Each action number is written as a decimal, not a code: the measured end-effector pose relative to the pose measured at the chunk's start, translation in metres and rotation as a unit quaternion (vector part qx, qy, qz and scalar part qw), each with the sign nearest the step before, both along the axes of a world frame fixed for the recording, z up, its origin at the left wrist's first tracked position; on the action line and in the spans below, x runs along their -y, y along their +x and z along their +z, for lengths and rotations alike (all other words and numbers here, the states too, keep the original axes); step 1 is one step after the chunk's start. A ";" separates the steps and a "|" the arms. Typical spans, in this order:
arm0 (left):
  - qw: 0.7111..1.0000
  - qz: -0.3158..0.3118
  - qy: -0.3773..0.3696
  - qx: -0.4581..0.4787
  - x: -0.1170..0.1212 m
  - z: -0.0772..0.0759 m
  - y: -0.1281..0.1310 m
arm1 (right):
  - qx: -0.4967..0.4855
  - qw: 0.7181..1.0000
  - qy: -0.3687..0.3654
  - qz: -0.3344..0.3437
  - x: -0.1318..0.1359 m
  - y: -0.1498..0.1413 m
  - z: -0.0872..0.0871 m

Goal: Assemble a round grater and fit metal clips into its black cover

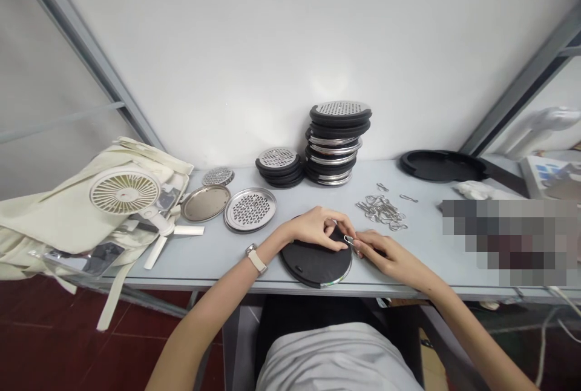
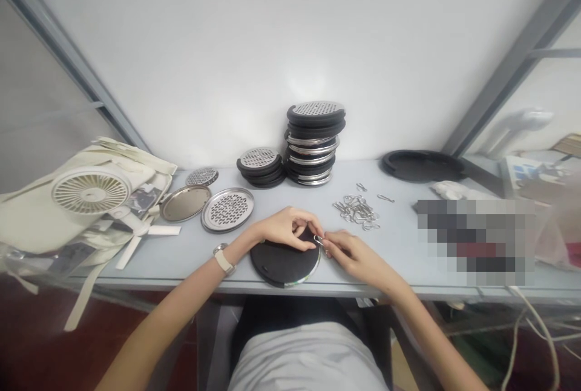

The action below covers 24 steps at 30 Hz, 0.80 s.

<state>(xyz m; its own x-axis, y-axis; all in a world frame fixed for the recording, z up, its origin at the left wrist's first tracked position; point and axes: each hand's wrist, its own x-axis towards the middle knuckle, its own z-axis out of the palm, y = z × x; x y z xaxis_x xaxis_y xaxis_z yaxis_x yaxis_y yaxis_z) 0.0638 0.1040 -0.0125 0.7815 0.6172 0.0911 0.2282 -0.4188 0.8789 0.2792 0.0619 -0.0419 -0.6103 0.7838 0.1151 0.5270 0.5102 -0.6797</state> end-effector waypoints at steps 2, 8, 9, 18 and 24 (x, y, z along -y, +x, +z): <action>1.000 0.004 0.012 -0.001 -0.001 0.000 0.001 | 0.000 1.000 0.014 -0.018 0.001 -0.003 -0.002; 0.999 0.009 0.037 0.009 -0.001 0.000 0.001 | 0.012 0.999 0.037 -0.019 0.002 -0.006 -0.003; 0.999 0.010 0.042 0.010 -0.001 0.000 0.001 | 0.012 0.999 0.035 -0.015 0.001 -0.005 -0.003; 1.000 0.009 -0.003 -0.004 0.000 0.000 0.000 | 0.014 0.999 0.026 0.013 0.000 -0.001 -0.001; 1.000 0.006 -0.009 0.005 0.000 0.001 0.000 | 0.016 0.999 0.033 0.027 0.000 0.000 0.000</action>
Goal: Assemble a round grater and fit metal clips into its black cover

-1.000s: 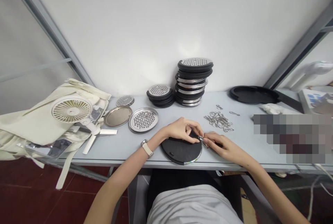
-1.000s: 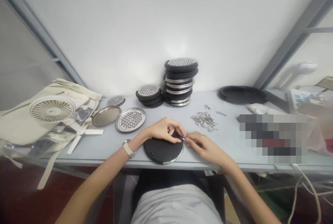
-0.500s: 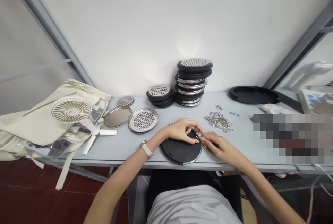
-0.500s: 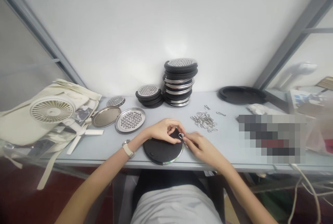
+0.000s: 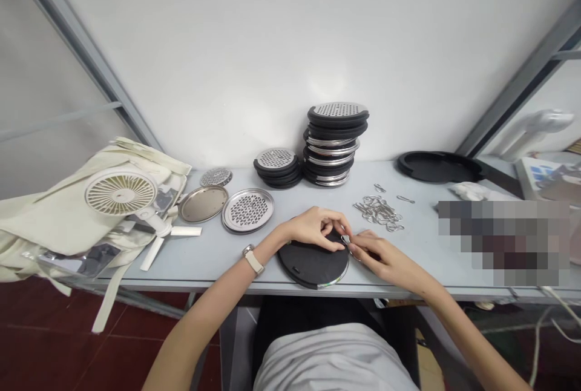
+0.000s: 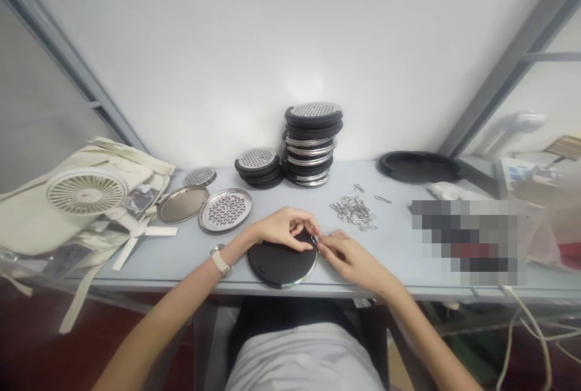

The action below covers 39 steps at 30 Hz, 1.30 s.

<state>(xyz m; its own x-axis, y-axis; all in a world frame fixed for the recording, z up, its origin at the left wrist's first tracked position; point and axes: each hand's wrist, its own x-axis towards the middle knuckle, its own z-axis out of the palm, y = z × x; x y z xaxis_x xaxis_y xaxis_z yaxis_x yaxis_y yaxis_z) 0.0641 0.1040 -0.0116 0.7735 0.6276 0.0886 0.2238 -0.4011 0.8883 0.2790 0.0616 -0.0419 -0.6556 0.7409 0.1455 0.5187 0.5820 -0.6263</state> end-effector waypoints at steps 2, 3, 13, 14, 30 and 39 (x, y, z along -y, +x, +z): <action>1.000 0.004 0.005 0.000 0.000 0.000 0.000 | 0.006 1.000 0.006 -0.001 0.001 0.000 0.001; 1.000 0.005 0.008 -0.001 0.000 0.000 0.001 | 0.008 1.000 0.009 0.000 0.001 0.000 0.001; 0.998 0.004 0.064 0.012 -0.001 -0.001 0.001 | 0.009 1.000 0.002 -0.018 -0.002 0.000 -0.004; 0.998 0.002 0.064 0.015 0.000 -0.001 0.001 | 0.010 1.000 0.000 -0.018 -0.002 0.000 -0.004; 0.999 -0.001 0.038 0.008 -0.001 -0.001 -0.001 | -0.004 1.000 -0.012 -0.004 0.001 -0.001 0.005; 0.999 0.006 0.031 0.000 -0.001 0.000 -0.001 | 0.018 1.000 -0.002 -0.016 0.004 -0.002 0.003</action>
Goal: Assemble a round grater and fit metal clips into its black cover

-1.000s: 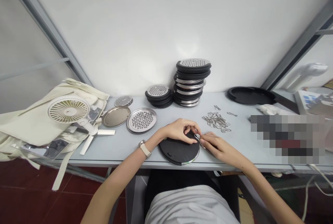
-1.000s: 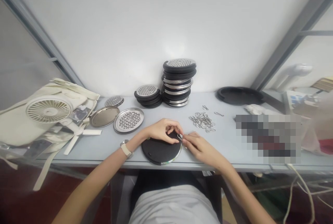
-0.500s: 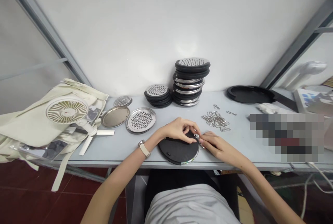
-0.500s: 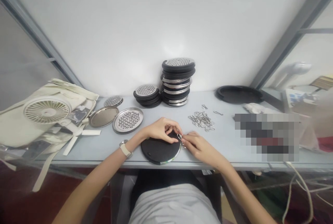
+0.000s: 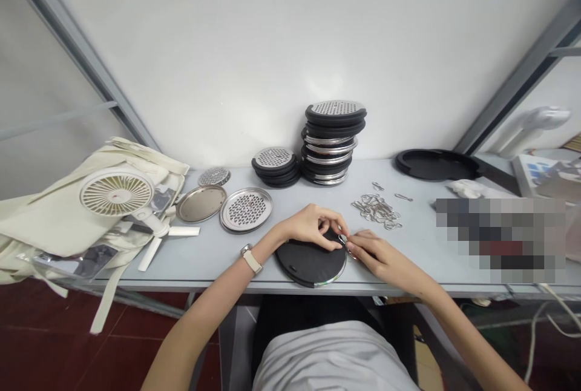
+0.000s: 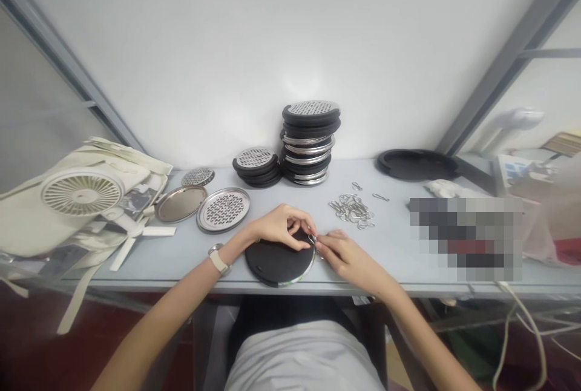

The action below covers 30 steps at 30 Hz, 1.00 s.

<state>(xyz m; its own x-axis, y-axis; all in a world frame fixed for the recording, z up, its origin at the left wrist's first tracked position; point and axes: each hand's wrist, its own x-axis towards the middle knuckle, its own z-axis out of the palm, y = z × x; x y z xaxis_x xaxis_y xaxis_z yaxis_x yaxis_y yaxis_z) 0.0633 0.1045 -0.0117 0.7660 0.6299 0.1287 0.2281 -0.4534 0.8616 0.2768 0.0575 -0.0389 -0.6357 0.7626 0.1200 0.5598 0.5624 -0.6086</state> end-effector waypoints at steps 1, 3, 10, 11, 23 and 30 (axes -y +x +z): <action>1.000 0.001 -0.002 -0.004 0.000 0.001 0.000 | 0.002 1.000 0.004 -0.004 0.001 0.000 -0.001; 1.000 0.003 -0.007 -0.009 0.000 0.002 0.000 | 0.003 1.000 0.012 -0.010 0.001 -0.001 -0.002; 1.000 -0.007 -0.012 -0.005 -0.001 0.001 -0.002 | -0.002 1.000 0.010 0.001 0.000 0.000 -0.004; 1.000 -0.009 -0.010 -0.003 -0.001 0.001 -0.002 | -0.003 1.000 0.009 0.003 -0.001 0.000 -0.004; 1.000 -0.006 0.004 -0.005 0.001 0.002 0.001 | -0.011 1.000 -0.001 0.005 -0.005 0.001 -0.005; 1.000 -0.005 -0.004 -0.009 0.000 0.002 0.000 | -0.010 1.000 -0.007 0.010 -0.004 0.000 -0.002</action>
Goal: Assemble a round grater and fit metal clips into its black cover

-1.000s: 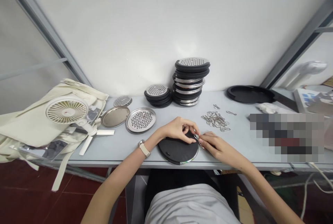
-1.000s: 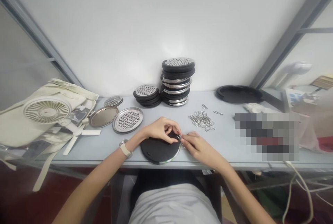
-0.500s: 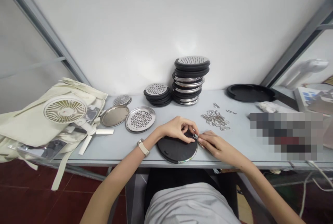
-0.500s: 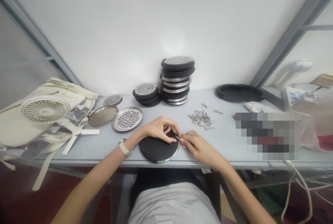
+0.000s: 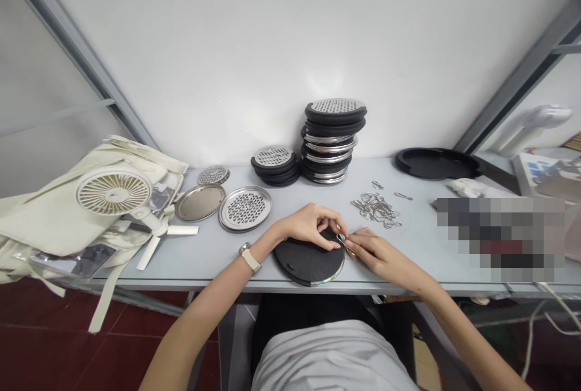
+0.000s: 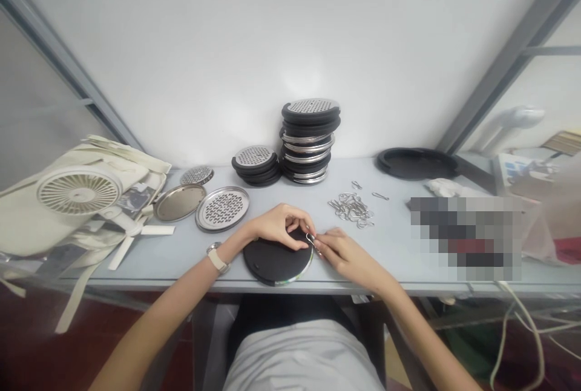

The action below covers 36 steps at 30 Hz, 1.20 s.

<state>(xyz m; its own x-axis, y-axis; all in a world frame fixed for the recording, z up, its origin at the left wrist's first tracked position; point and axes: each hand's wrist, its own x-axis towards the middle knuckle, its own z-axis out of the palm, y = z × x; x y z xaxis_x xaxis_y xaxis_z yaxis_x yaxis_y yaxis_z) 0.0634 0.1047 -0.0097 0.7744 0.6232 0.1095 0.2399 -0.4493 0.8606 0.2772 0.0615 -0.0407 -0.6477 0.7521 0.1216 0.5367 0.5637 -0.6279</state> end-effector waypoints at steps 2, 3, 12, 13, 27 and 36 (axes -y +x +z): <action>1.000 0.003 -0.003 0.001 0.000 0.000 0.000 | -0.001 1.000 0.002 0.002 0.000 0.000 0.000; 1.000 0.005 -0.004 0.002 -0.001 -0.001 0.000 | -0.002 1.000 0.004 0.003 0.000 0.000 -0.001; 1.000 -0.004 0.012 0.014 -0.002 -0.005 -0.002 | -0.002 1.000 0.008 0.006 0.000 0.000 -0.002; 1.000 -0.003 0.015 0.012 -0.002 -0.005 -0.002 | -0.002 1.000 0.008 0.007 0.000 0.000 -0.002; 0.999 0.002 0.036 0.002 0.001 -0.001 -0.002 | -0.001 1.000 0.004 0.012 -0.001 0.003 -0.005; 0.999 0.003 0.034 -0.003 0.002 -0.001 -0.002 | -0.004 1.000 0.007 0.011 -0.001 0.002 -0.004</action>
